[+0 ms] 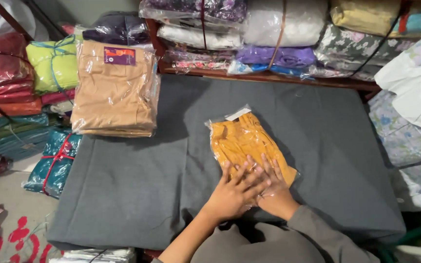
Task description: Folding yellow pants and placing them into clear plastic bags for packaging.
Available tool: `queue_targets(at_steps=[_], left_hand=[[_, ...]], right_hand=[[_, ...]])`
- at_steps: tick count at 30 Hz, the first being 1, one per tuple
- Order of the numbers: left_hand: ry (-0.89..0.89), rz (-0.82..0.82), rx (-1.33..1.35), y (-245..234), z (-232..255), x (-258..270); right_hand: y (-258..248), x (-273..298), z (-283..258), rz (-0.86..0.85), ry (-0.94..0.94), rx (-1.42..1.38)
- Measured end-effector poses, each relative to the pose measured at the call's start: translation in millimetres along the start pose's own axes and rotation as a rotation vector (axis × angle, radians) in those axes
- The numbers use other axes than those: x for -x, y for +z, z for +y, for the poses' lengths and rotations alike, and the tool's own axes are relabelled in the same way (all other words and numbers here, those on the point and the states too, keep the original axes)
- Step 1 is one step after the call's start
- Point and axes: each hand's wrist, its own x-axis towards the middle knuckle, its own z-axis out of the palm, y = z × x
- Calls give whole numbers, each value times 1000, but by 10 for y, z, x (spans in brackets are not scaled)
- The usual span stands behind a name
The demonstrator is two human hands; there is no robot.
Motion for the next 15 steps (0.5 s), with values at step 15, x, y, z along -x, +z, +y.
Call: queue_targets(at_steps=[15], left_hand=[[59,-66,152,14,70,-48]], right_hand=[[721,-231,228,-110,194,78]])
